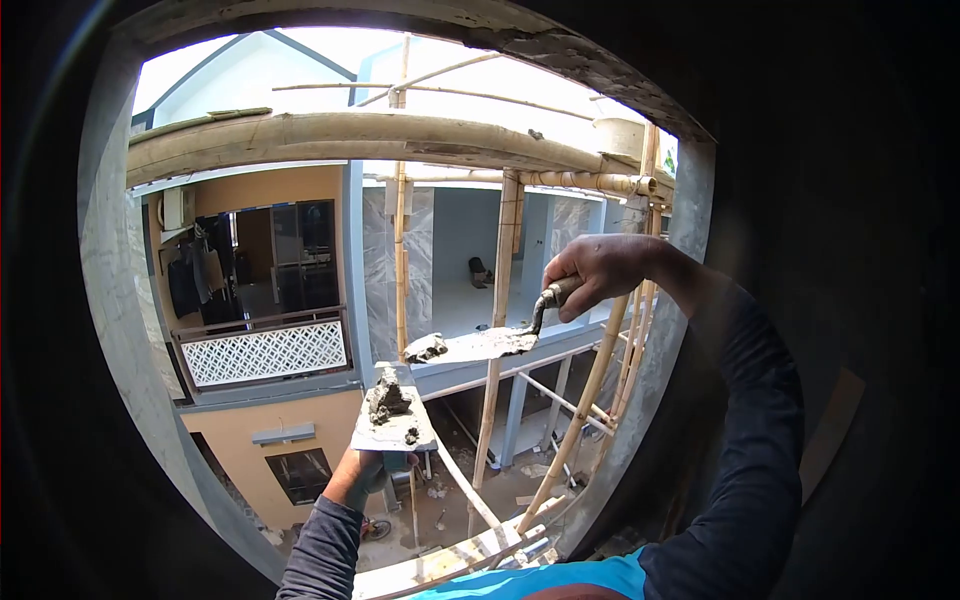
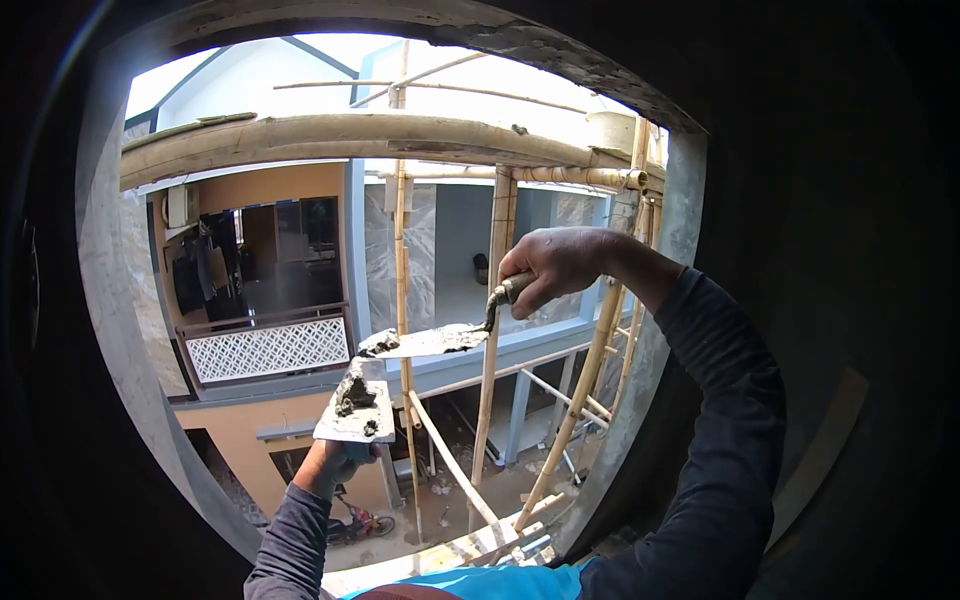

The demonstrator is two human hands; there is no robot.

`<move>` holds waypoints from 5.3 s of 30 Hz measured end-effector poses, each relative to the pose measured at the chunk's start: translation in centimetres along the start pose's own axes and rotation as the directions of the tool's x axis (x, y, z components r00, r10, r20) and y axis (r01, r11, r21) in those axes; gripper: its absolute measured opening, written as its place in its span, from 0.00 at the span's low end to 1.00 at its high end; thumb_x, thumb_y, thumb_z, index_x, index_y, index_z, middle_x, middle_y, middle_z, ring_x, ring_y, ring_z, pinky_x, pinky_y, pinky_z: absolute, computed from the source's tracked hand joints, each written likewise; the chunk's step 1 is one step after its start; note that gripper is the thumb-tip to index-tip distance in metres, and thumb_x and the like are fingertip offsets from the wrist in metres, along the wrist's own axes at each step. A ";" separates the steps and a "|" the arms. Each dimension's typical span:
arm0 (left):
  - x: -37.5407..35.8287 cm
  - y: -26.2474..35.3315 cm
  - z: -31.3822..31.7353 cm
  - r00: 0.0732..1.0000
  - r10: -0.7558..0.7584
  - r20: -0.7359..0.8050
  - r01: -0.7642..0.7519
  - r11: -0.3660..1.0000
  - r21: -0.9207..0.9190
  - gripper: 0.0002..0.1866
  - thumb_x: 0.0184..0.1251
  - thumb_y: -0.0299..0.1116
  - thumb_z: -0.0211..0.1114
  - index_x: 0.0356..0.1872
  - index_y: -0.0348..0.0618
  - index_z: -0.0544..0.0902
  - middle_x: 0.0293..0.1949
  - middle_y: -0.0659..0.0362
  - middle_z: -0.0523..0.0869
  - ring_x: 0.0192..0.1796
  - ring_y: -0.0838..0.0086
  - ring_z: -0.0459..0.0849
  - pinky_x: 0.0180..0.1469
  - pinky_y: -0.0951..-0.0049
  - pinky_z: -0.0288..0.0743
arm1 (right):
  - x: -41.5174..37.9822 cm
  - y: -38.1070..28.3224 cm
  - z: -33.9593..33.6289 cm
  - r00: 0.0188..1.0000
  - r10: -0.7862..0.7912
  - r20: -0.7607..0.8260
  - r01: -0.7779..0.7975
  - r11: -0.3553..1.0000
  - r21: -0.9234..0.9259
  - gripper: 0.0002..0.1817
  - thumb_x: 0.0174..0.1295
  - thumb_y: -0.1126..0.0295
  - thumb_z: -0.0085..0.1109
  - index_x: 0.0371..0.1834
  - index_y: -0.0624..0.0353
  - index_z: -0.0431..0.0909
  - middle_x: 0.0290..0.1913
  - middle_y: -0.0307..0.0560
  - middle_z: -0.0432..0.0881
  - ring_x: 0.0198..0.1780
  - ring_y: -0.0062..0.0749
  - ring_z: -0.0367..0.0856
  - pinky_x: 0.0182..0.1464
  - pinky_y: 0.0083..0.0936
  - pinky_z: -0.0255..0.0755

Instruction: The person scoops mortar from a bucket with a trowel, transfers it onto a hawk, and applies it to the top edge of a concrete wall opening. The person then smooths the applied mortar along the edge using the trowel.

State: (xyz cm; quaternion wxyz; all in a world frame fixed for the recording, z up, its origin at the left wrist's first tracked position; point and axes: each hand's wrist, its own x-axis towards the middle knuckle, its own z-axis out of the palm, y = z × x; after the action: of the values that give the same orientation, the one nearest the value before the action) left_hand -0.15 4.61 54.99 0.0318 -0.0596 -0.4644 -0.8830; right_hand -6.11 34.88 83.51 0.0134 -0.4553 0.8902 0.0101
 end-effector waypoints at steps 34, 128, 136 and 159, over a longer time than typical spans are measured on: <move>2.8 -3.4 -6.4 0.912 0.283 0.297 -0.401 0.772 0.494 0.22 0.65 0.26 0.61 0.60 0.35 0.72 0.52 0.55 0.81 0.48 0.74 0.83 0.53 0.72 0.80 | 0.7 -1.2 9.1 0.993 0.030 -0.115 -0.002 0.972 0.236 0.26 0.63 0.49 0.59 0.42 0.67 0.78 0.26 0.51 0.82 0.28 0.33 0.82 0.35 0.29 0.75; 1.5 -6.5 -5.6 0.951 0.151 0.271 -0.085 0.967 -0.242 0.23 0.76 0.33 0.49 0.68 0.38 0.63 0.61 0.48 0.76 0.56 0.64 0.82 0.55 0.64 0.82 | 0.9 1.2 13.1 0.995 -0.103 0.001 0.097 0.941 0.323 0.23 0.56 0.54 0.69 0.46 0.61 0.81 0.28 0.48 0.82 0.29 0.29 0.81 0.35 0.25 0.75; 0.8 -6.0 -6.2 0.953 -0.102 0.287 0.100 0.995 0.021 0.27 0.67 0.33 0.63 0.64 0.33 0.67 0.54 0.53 0.79 0.51 0.76 0.81 0.52 0.73 0.80 | 1.6 0.4 13.3 0.995 -0.095 -0.011 0.095 0.995 -0.015 0.20 0.50 0.52 0.69 0.44 0.49 0.82 0.31 0.41 0.82 0.35 0.38 0.83 0.37 0.32 0.76; 3.3 -4.4 -1.1 0.906 0.302 0.297 -0.343 0.934 0.095 0.24 0.73 0.35 0.53 0.65 0.36 0.66 0.60 0.50 0.77 0.59 0.65 0.79 0.65 0.66 0.70 | 0.4 1.9 14.0 0.891 -0.213 -0.402 0.191 0.977 -0.095 0.18 0.53 0.57 0.70 0.46 0.48 0.81 0.31 0.39 0.80 0.31 0.35 0.81 0.33 0.28 0.74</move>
State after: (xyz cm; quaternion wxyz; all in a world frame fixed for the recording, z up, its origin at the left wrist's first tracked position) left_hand -3.99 6.13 51.23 0.1166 -0.2565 -0.5109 -0.8122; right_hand -7.68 36.06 69.46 -0.1845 -0.5376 0.8203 -0.0635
